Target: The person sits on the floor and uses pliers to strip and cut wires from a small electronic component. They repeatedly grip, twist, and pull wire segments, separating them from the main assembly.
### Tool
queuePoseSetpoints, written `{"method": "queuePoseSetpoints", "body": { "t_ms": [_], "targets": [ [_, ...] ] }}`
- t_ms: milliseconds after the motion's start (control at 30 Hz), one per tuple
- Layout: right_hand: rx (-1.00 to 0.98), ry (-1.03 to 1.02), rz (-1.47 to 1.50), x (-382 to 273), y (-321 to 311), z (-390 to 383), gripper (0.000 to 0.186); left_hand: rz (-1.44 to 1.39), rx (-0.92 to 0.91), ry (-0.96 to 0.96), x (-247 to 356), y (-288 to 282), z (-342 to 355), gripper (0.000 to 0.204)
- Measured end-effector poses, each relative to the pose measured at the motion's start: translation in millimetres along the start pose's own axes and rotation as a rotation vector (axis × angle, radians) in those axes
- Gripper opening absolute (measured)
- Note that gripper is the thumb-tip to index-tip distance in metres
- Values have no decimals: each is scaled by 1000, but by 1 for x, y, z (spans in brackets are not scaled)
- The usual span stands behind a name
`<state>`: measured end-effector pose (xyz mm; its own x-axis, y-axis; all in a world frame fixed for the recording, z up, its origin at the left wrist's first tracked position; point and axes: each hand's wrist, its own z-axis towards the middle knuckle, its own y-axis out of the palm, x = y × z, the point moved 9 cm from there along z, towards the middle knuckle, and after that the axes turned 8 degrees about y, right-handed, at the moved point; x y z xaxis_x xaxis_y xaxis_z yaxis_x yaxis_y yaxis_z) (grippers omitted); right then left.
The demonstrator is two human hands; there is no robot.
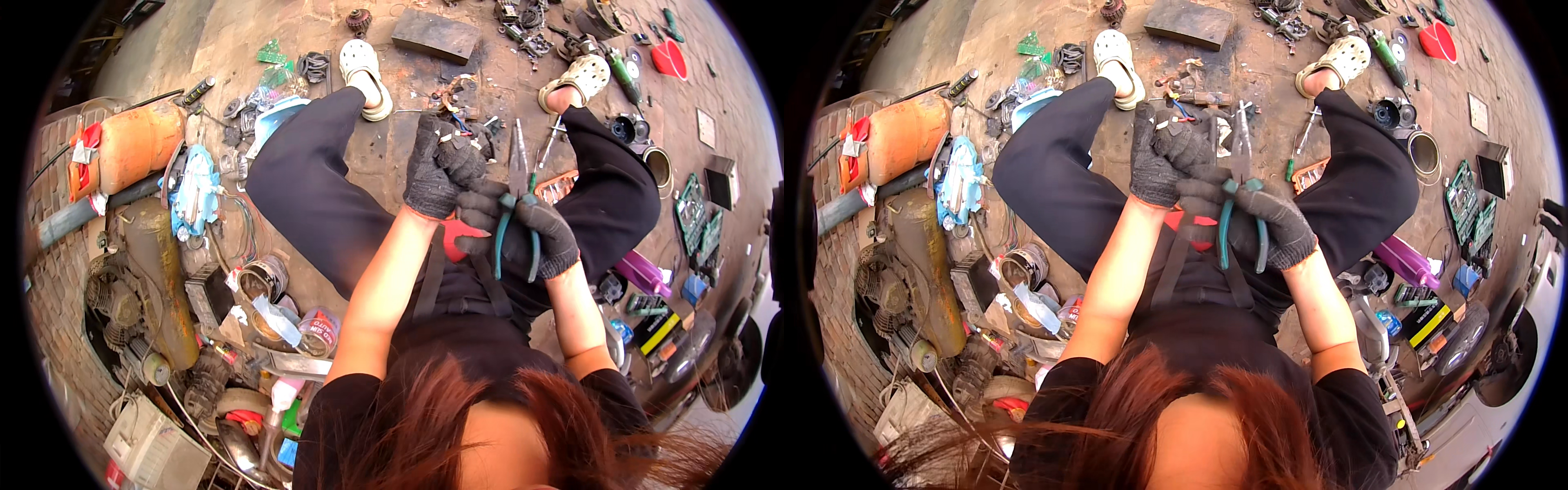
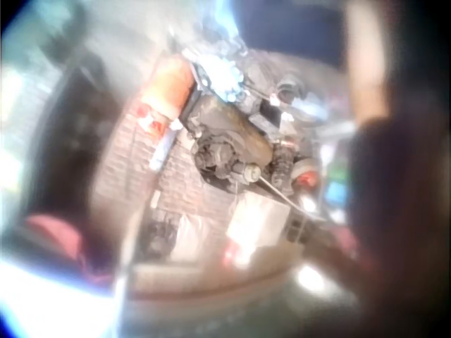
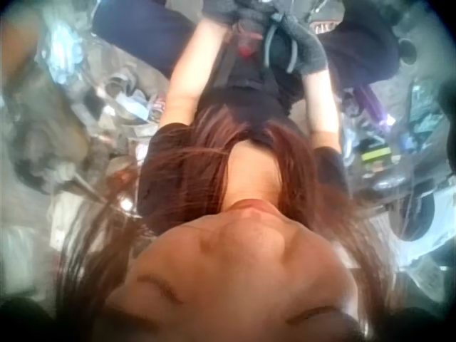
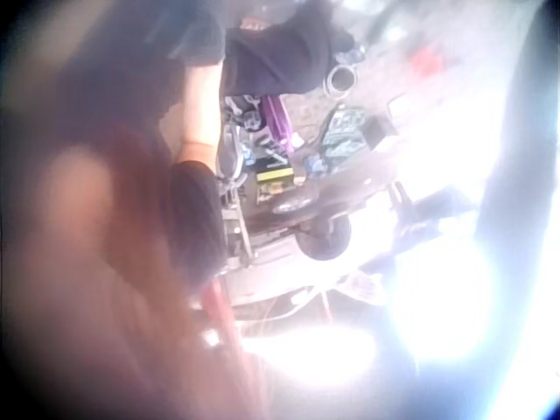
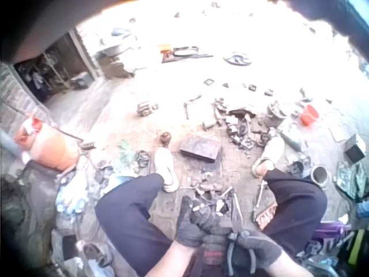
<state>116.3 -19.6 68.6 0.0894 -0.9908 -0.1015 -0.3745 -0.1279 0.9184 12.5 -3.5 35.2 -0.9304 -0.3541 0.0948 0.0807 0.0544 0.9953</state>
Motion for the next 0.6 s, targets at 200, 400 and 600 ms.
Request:
{"method": "queuePoseSetpoints", "body": {
  "t_ms": [200,400,600],
  "targets": [
    [291,173,-702,2,-16,-9,55,350,320,46,16,-14,-8,39],
    [349,243,-751,4,-23,-11,59,637,311,26,26,-23,-15,32],
    [285,371,-374,19,-25,-15,65,899,513,66,37,-31,-20,30]
  ]
}}
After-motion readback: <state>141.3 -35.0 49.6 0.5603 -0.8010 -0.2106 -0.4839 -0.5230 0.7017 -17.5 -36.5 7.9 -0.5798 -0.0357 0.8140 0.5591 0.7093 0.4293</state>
